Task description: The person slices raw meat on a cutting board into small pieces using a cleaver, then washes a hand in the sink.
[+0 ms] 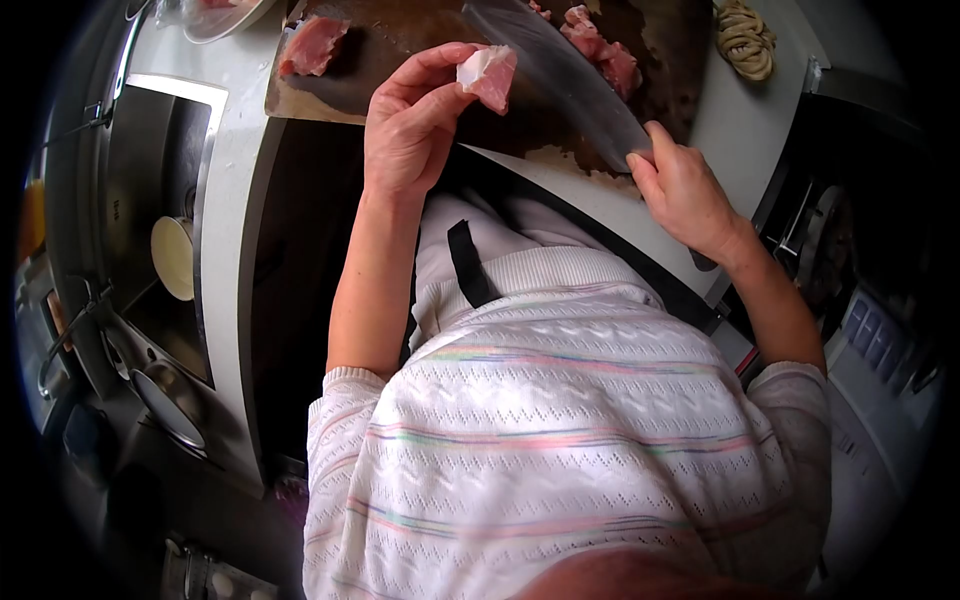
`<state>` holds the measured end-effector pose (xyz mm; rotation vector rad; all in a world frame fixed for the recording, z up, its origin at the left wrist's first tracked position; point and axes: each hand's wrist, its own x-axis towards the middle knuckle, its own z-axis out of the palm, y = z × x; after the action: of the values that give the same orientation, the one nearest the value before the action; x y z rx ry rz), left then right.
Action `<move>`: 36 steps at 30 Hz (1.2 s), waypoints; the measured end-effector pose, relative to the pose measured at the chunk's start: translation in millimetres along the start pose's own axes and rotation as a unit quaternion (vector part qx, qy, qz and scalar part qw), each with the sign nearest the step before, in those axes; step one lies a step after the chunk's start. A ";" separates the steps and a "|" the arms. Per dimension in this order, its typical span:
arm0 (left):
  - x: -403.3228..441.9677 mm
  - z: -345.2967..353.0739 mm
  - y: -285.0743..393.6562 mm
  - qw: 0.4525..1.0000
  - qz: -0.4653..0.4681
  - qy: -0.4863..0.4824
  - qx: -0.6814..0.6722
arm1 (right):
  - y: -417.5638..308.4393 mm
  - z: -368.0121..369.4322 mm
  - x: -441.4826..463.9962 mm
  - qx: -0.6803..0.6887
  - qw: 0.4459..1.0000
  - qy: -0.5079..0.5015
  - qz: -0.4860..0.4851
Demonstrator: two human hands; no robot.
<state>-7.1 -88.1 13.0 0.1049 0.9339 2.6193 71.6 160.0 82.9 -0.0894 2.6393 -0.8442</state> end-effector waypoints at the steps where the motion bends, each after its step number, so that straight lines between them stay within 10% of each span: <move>1: -0.1 0.6 0.4 1.000 -0.003 0.001 0.005 | 0.7 0.3 -0.1 0.000 1.000 0.001 -0.001; 10: 6.4 -0.7 6.9 0.969 -0.076 -0.021 0.232 | -0.4 0.5 0.3 0.019 1.000 0.005 0.001; 22: 11.4 -15.7 -4.3 0.976 -0.135 -0.080 -0.153 | 1.5 1.9 0.0 0.026 1.000 0.007 0.007; 36: 6.6 -12.8 4.3 0.992 -0.112 -0.014 -0.051 | 2.2 3.1 0.2 0.012 1.000 0.014 -0.001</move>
<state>-17.0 -96.5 5.4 0.0090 0.7543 2.4444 72.7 160.1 79.2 -0.0745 2.6540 -0.8834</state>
